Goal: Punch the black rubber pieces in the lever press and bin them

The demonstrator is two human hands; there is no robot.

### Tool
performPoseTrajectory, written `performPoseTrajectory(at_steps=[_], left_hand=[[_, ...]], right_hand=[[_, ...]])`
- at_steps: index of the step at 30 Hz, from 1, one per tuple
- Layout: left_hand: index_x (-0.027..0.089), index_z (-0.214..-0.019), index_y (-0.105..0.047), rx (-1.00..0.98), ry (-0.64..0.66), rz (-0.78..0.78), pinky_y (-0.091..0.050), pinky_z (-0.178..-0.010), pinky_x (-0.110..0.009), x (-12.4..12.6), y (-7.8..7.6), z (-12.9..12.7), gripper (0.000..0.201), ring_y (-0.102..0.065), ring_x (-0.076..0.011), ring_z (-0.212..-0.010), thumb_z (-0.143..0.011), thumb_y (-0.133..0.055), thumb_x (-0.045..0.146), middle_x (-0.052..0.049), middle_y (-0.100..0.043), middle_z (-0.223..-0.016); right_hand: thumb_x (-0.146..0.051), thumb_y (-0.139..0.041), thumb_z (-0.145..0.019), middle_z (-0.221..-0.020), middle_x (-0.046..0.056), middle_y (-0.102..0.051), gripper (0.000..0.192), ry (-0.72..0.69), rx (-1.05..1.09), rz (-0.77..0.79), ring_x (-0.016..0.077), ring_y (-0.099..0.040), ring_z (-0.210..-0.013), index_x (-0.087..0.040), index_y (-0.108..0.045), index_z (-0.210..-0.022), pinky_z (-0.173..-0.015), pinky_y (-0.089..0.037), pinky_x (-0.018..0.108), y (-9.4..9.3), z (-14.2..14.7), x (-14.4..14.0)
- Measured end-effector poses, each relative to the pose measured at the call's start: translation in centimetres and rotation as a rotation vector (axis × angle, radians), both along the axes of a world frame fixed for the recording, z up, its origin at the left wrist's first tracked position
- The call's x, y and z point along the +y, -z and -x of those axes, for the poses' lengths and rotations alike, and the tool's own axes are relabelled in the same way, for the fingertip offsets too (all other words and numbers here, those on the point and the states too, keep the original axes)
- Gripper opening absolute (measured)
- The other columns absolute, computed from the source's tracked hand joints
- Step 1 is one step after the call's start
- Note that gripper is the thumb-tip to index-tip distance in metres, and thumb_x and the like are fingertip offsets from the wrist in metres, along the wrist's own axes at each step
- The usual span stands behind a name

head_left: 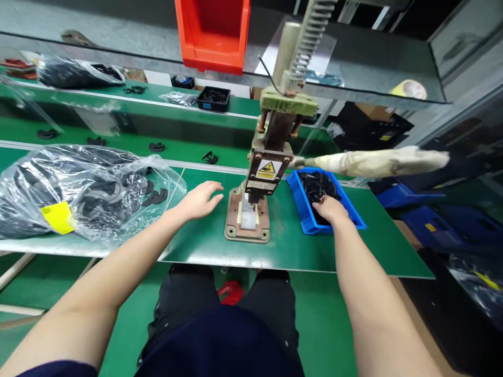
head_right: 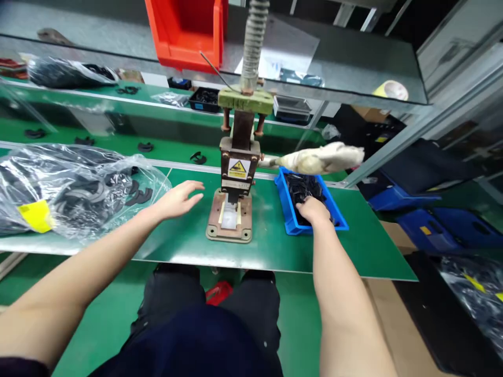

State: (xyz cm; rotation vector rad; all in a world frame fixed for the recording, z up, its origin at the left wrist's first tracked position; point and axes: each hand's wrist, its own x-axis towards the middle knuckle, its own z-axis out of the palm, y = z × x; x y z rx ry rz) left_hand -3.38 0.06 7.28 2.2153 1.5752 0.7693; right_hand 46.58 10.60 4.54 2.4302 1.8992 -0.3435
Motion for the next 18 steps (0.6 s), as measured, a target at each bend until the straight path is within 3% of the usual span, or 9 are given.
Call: performPoseTrajectory(at_steps=[3, 5, 8, 12, 16, 18], left_hand=[[0.011, -0.144, -0.065, 0.148, -0.214, 0.083, -0.035, -0.132, -0.046, 8.5, 6.0, 2.6, 0.052, -0.047, -0.0355, -0.156, -0.102, -0.059, 0.040, -0.022, -0.054, -0.164], [0.009, -0.153, -0.059, 0.227, -0.284, 0.120, -0.031, -0.132, -0.049, 12.6, 8.1, 3.6, 0.062, -0.040, -0.0377, -0.161, -0.104, -0.057, 0.046, -0.024, -0.044, -0.171], [0.009, -0.160, -0.053, 0.282, -0.331, 0.182, -0.029, -0.131, -0.058, 17.0, 9.3, 3.8, 0.072, -0.036, -0.0420, -0.162, -0.105, -0.049, 0.056, -0.025, -0.036, -0.175], [0.011, -0.156, -0.057, 0.305, -0.322, 0.205, -0.025, -0.130, -0.063, 20.8, 9.9, 3.5, 0.072, -0.035, -0.0422, -0.162, -0.105, -0.045, 0.060, -0.024, -0.041, -0.173], [0.011, -0.152, -0.060, 0.271, -0.310, 0.159, -0.017, -0.132, -0.066, 21.9, 11.3, 3.8, 0.070, -0.034, -0.0428, -0.162, -0.103, -0.049, 0.059, -0.025, -0.044, -0.171], [0.008, -0.152, -0.058, 0.206, -0.324, 0.097, -0.018, -0.135, -0.060, 21.6, 11.9, 4.2, 0.069, -0.035, -0.0406, -0.162, -0.102, -0.054, 0.055, -0.026, -0.045, -0.169]], right_hand=[[-0.052, -0.065, -0.099, -0.130, 0.009, -0.070, 0.045, 0.011, 0.002, 0.008, 0.0200, -0.069, -0.117, -0.018, -0.066, -0.129, -0.103, -0.062, 0.045, -0.2, -0.2, 0.1], [-0.053, -0.065, -0.099, -0.127, 0.008, -0.071, 0.044, 0.020, 0.000, 0.006, 0.0186, -0.069, -0.114, -0.018, -0.066, -0.126, -0.101, -0.062, 0.043, -0.3, -0.3, 0.0], [-0.056, -0.066, -0.096, -0.108, 0.007, -0.075, 0.040, 0.035, -0.006, -0.019, 0.0191, -0.072, -0.100, -0.018, -0.071, -0.111, -0.095, -0.061, 0.042, -0.5, -0.6, -0.3], [-0.054, -0.068, -0.087, -0.087, 0.008, -0.077, 0.028, 0.044, -0.009, -0.118, 0.0259, -0.074, -0.087, -0.026, -0.071, -0.086, -0.086, -0.058, 0.043, -0.7, -1.5, -1.0], [-0.055, -0.064, -0.086, -0.092, 0.011, -0.078, 0.027, 0.048, 0.014, -0.252, 0.0298, -0.074, -0.092, -0.029, -0.070, -0.089, -0.089, -0.058, 0.046, -1.0, -2.3, -1.8], [-0.057, -0.059, -0.088, -0.094, 0.013, -0.078, 0.031, 0.049, 0.029, -0.318, 0.0309, -0.073, -0.093, -0.028, -0.070, -0.093, -0.090, -0.057, 0.048, -1.3, -2.4, -2.5]])
